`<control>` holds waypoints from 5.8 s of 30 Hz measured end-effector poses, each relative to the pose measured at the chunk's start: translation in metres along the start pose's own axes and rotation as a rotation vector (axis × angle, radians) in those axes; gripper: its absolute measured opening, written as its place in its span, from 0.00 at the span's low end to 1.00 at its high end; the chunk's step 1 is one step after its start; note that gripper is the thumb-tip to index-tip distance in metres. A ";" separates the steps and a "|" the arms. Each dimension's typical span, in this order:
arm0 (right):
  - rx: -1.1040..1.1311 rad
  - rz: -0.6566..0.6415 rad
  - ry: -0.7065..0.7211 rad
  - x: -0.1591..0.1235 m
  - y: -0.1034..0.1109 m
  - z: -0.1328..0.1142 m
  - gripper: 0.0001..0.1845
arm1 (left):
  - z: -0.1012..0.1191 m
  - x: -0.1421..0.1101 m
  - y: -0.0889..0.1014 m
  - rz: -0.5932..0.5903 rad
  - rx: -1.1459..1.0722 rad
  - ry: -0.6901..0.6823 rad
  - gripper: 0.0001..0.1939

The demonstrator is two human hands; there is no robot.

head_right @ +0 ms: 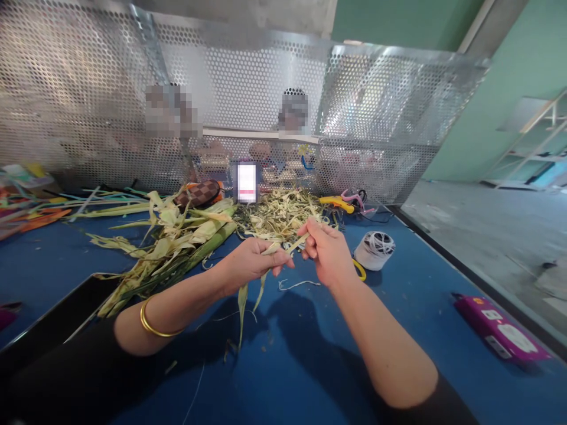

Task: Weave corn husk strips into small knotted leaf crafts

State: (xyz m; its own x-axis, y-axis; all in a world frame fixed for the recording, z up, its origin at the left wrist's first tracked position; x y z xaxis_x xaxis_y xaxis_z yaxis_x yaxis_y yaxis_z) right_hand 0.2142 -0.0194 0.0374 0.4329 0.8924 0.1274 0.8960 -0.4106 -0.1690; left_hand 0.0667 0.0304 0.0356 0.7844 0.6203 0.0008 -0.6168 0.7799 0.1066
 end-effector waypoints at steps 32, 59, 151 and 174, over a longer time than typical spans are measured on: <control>0.115 0.462 0.183 0.020 0.057 -0.025 0.22 | 0.007 0.004 0.019 -0.099 -0.237 0.222 0.11; -0.487 -0.343 -0.057 -0.020 -0.003 0.018 0.14 | 0.003 0.000 -0.003 0.351 -0.456 0.068 0.05; -0.414 0.041 0.199 -0.021 -0.007 0.034 0.11 | -0.022 0.006 -0.017 0.242 -0.271 -0.061 0.07; -0.605 0.231 0.435 -0.035 -0.009 0.021 0.07 | -0.038 0.012 -0.010 0.477 -0.128 -0.104 0.12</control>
State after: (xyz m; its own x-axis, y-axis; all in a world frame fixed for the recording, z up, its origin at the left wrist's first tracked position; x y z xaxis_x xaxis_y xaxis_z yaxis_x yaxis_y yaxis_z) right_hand 0.1889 -0.0431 0.0138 0.5030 0.6690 0.5472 0.6222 -0.7197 0.3080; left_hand 0.0799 0.0327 -0.0030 0.4113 0.9036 0.1197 -0.9063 0.4195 -0.0522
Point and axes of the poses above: each hand's wrist, its own x-axis towards the middle knuckle, its own y-axis out of the back of the hand, z = x × y, the point moved 1 cm from there along x, towards the middle knuckle, and after that the axes turned 9 degrees about -x, right-handed, at the moved point
